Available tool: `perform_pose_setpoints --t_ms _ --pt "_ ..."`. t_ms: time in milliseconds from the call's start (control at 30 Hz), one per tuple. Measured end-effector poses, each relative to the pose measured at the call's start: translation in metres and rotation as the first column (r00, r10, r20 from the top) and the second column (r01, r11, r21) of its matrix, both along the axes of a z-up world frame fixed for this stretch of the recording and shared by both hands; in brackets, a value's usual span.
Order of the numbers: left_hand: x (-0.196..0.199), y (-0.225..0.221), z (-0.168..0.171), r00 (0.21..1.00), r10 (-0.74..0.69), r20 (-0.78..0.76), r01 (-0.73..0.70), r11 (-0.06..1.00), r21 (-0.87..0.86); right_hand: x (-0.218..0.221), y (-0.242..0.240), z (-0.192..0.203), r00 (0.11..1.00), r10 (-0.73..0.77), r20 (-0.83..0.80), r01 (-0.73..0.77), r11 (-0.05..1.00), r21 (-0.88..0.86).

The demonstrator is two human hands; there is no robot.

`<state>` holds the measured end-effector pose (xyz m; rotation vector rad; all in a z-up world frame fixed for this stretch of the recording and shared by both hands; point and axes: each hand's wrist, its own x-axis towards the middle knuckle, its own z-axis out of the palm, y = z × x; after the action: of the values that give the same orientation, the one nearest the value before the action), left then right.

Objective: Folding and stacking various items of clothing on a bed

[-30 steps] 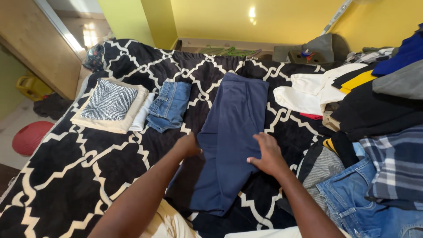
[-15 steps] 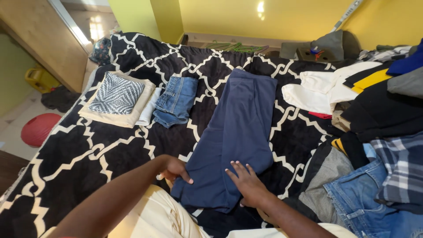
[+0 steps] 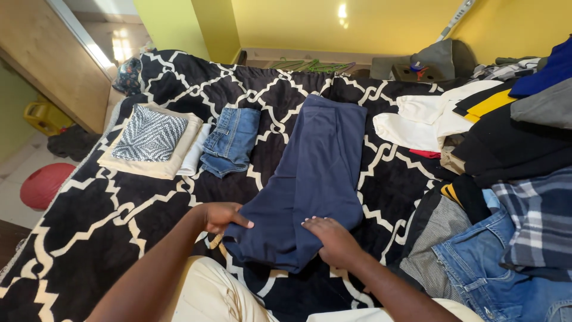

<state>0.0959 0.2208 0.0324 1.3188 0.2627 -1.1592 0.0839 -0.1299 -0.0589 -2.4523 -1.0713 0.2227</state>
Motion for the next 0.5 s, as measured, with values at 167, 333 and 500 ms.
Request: perform_pose_setpoints --t_ms 167,333,500 --pt "-0.019 0.014 -0.031 0.948 0.276 0.157 -0.291 0.953 0.082 -0.005 -0.019 0.073 0.965 -0.043 -0.259 0.042 0.999 -0.009" --pt "-0.067 0.001 0.01 0.869 0.329 0.37 -0.34 0.94 -0.036 -0.002 -0.029 0.08 0.941 0.084 -0.329 -0.099 0.995 -0.029" --pt "-0.091 -0.002 0.016 0.944 0.147 0.296 -0.159 0.987 0.017 -0.013 -0.032 0.067 0.829 0.183 -0.528 -0.24 0.97 -0.04"
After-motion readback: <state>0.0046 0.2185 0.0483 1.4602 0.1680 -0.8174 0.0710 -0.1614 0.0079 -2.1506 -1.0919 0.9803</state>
